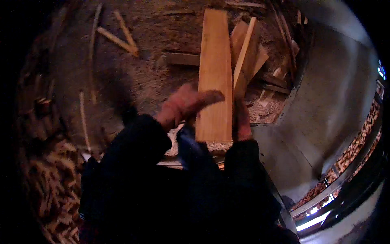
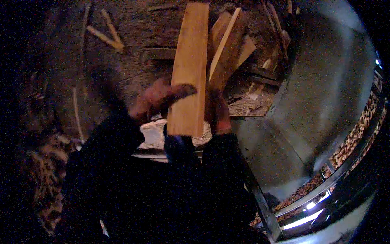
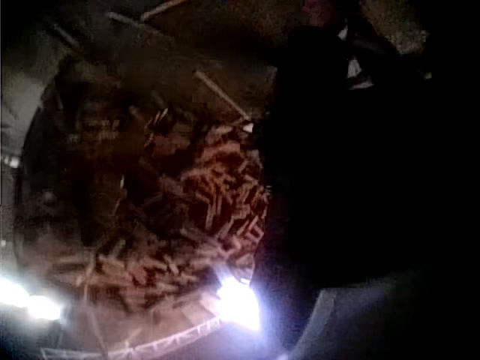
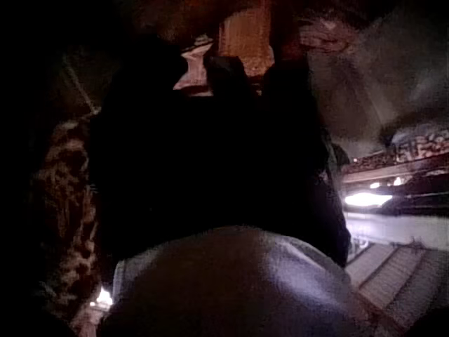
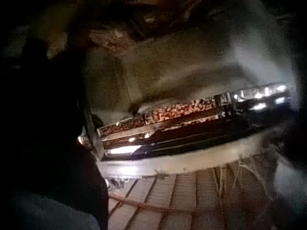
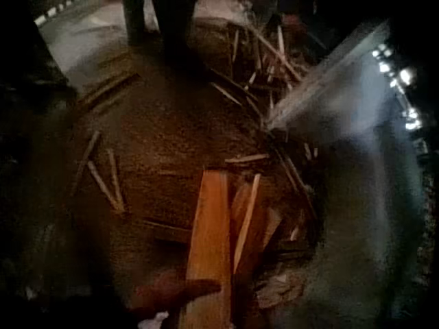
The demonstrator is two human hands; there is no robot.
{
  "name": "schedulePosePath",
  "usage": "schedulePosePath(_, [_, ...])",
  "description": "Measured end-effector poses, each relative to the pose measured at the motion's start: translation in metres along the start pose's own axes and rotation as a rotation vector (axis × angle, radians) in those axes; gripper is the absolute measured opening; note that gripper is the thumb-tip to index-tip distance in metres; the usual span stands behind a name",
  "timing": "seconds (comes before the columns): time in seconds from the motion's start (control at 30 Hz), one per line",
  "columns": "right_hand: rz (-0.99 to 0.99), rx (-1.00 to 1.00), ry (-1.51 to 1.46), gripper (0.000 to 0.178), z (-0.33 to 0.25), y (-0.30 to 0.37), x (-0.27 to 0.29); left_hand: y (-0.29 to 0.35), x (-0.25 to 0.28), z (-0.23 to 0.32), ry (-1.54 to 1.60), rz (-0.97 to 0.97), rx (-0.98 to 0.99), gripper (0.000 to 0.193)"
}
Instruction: The person picks up wooden planks from a pile on the floor and stacks them onto a metal rack. The person repeatedly bends down to gather planks and places them in an organized stack.
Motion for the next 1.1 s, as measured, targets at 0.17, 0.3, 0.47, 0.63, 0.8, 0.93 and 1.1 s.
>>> schedulePosePath(0.17, [-0.026,-0.174,-0.046,0.06,0.031,0.154,-0.038,0.178,-0.016,-0.036,0.267,0.077,0.079,0.074])
schedulePosePath(0.3, [-0.162,-0.28,0.185,0.056,0.055,0.204,-0.063,0.228,-0.041,-0.135,0.524,-0.095,0.114,0.068])
schedulePosePath(0.47, [-0.476,-0.468,-0.331,0.043,0.074,0.124,-0.11,0.203,-0.013,-0.104,1.319,-0.084,-0.064,0.051])
schedulePosePath(0.63, [-0.439,-0.174,0.04,0.047,0.05,0.165,-0.148,0.231,0.013,-0.087,1.256,-0.123,-0.207,0.061])
schedulePosePath(0.8, [-0.572,-0.165,-0.052,0.062,0.001,0.314,-0.197,0.352,-0.014,-0.039,1.041,0.179,-0.46,0.071])
schedulePosePath(0.93, [-0.716,-0.124,-0.139,0.076,-0.04,0.427,-0.229,0.496,-0.02,0.012,0.553,0.388,-0.66,0.107])
schedulePosePath(1.1, [-0.921,0.34,0.195,0.08,-0.111,0.485,-0.244,0.591,-0.053,0.038,0.423,0.621,-1.024,0.107])
Point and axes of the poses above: each hand's wrist, its own y-axis away from the middle knuckle, its own x-axis out of the back of the hand, z = x × y, the point moved 3 cm from there along -y, towards the middle knuckle, and after that the axes turned 10 degrees about -y, right-handed, at the moved point
